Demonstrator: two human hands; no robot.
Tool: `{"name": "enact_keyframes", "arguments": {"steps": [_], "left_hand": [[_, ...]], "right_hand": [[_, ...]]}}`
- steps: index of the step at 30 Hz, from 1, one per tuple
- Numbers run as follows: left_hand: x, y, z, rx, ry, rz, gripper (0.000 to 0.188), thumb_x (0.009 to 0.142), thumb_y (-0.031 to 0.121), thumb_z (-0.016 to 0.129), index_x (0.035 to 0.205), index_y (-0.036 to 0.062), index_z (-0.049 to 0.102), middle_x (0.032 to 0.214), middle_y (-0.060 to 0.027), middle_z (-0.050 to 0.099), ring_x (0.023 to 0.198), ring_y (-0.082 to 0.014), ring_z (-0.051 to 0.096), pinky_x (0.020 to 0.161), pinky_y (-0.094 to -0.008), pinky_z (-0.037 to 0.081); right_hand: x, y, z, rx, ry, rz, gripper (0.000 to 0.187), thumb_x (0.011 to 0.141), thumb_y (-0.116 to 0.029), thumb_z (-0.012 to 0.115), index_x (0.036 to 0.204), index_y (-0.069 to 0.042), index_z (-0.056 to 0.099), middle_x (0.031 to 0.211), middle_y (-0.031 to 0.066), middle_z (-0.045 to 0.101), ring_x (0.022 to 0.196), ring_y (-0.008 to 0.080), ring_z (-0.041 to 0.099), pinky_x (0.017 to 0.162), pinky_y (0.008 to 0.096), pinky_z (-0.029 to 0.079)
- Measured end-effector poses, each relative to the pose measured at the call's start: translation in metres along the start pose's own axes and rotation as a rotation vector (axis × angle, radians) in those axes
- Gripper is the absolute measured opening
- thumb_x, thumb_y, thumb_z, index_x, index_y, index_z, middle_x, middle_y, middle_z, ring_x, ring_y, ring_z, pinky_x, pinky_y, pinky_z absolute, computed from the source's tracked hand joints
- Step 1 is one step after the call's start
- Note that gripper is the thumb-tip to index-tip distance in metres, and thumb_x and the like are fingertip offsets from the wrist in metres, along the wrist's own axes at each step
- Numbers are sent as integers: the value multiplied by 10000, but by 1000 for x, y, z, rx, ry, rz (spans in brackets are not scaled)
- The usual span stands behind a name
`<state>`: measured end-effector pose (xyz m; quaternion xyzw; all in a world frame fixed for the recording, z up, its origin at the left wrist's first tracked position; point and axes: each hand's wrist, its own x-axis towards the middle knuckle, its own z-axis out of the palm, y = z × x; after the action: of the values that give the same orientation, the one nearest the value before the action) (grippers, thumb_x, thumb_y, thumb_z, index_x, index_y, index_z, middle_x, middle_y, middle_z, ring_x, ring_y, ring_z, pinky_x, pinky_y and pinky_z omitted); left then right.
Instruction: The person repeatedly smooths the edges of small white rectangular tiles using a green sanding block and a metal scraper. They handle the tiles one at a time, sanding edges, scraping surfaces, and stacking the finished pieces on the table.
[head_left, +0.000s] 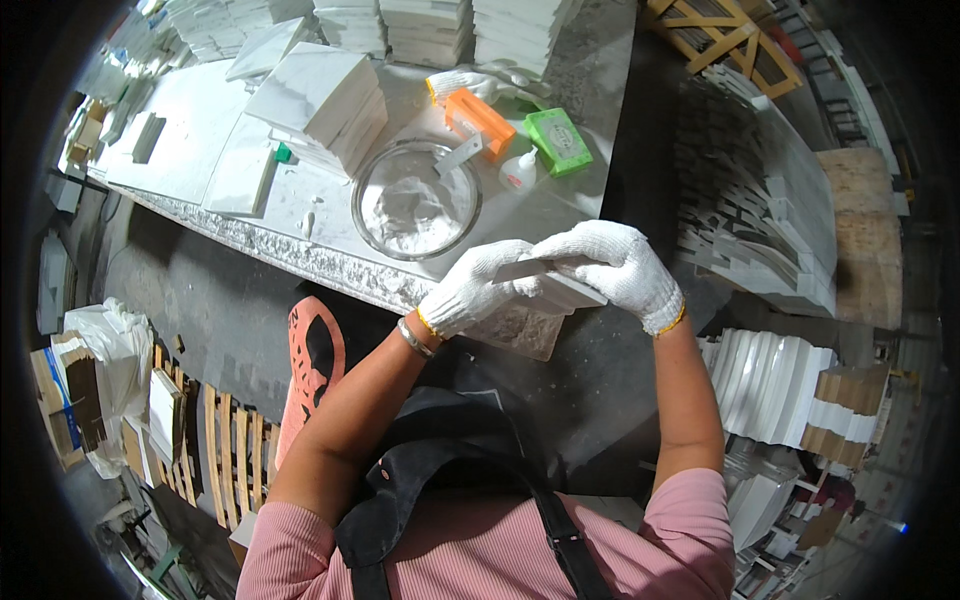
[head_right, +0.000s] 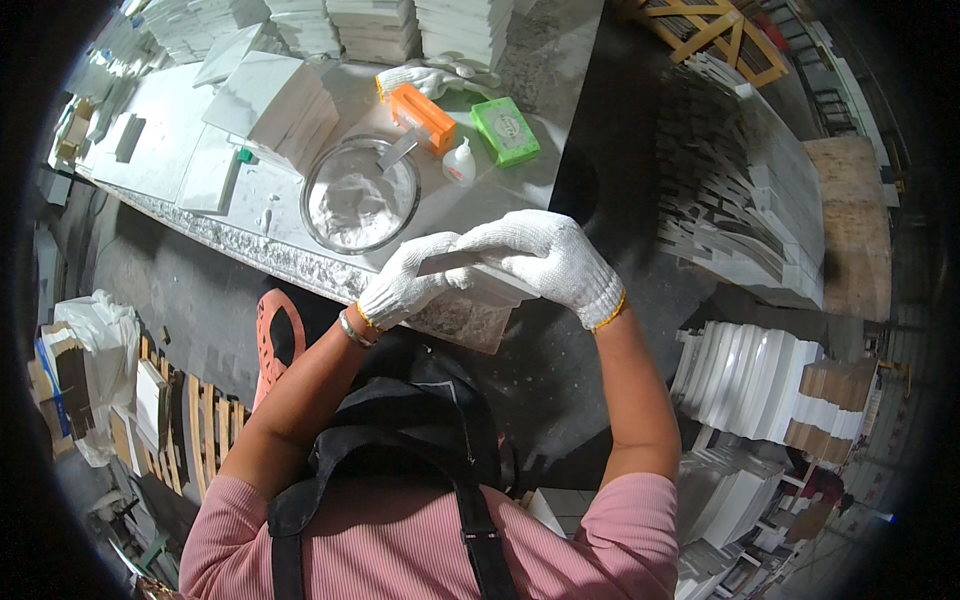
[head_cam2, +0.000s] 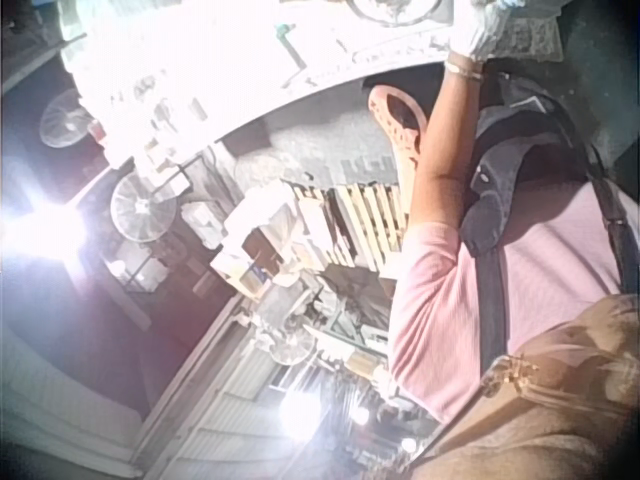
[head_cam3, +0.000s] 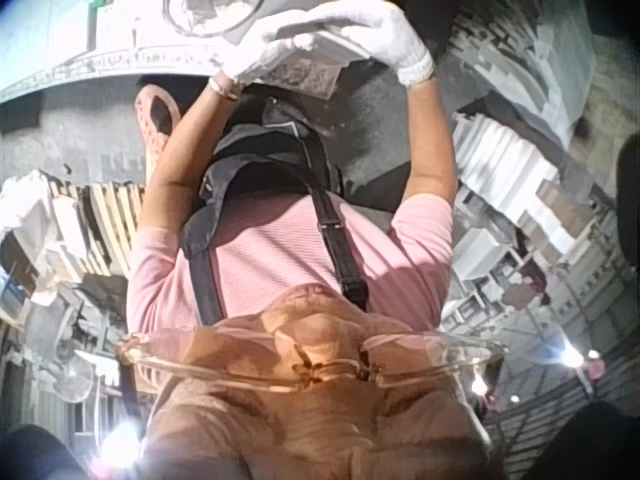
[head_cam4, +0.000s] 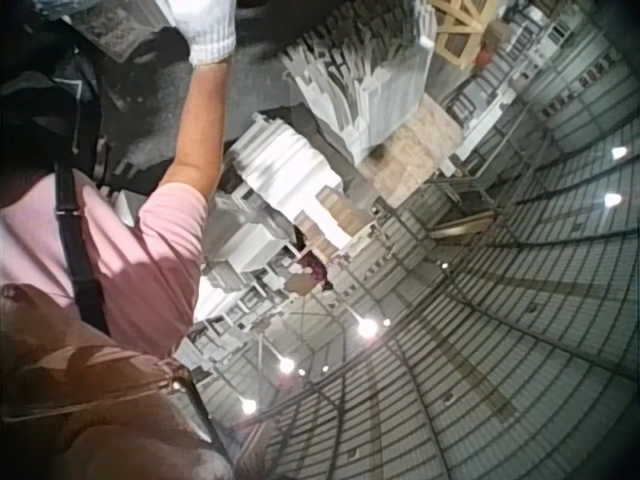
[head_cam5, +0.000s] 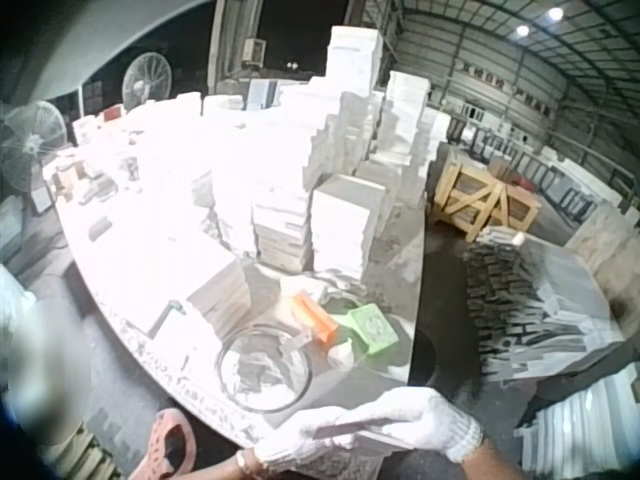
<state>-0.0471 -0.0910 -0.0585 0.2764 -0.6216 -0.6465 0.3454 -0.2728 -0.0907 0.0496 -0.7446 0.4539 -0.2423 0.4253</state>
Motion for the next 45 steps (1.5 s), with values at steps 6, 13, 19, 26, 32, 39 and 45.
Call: {"name": "enact_keyframes", "arguments": {"steps": [6,13,19,26,32,39,45], "left_hand": [[0,3,1,68,14,61,382,903,49,733,1264,-31,638,1158,-86,683,1077,-160,629,971,-307,513],[1,6,1,-104,-9,19,306,906,-8,676,1211,-39,666,1140,-80,681,1052,-151,633,937,-292,517],[4,15,5,-96,1,35,280,880,-51,651,1156,-33,693,1085,-57,695,1004,-135,641,908,-280,522],[4,-1,4,-186,-20,-3,268,881,-26,681,1148,-20,699,1092,-43,697,990,-125,637,890,-278,526],[2,6,3,-69,15,16,259,915,10,701,1174,10,699,1058,-60,699,971,-141,649,882,-306,531],[5,13,5,-128,-36,14,243,892,23,735,1132,-1,710,1101,-45,701,987,-133,643,889,-293,535],[3,-3,5,-155,-17,29,245,894,40,748,1132,-4,711,1067,-41,706,982,-129,646,898,-291,535]], "right_hand": [[-6,3,0,-81,34,-70,280,852,-99,771,1131,-82,779,997,117,757,895,270,722,809,355,565],[-10,-4,-1,-194,62,-91,349,789,-16,707,1120,-92,783,918,120,727,842,285,683,768,367,542],[-25,-10,-7,-174,75,-31,392,745,63,684,1095,-81,788,880,115,713,756,276,623,741,366,517],[-61,-11,-11,3,145,184,347,753,125,604,1050,33,758,973,94,702,883,181,677,777,304,536],[-14,-11,-1,34,107,30,418,750,121,616,1120,-13,756,988,111,723,919,232,695,843,326,547],[-20,-8,-3,-153,64,-60,409,706,93,690,1068,-72,790,884,106,714,795,276,648,747,368,523],[-75,-10,-21,-298,60,-56,387,694,103,722,1034,-66,797,891,86,733,780,272,648,728,358,518]]}}
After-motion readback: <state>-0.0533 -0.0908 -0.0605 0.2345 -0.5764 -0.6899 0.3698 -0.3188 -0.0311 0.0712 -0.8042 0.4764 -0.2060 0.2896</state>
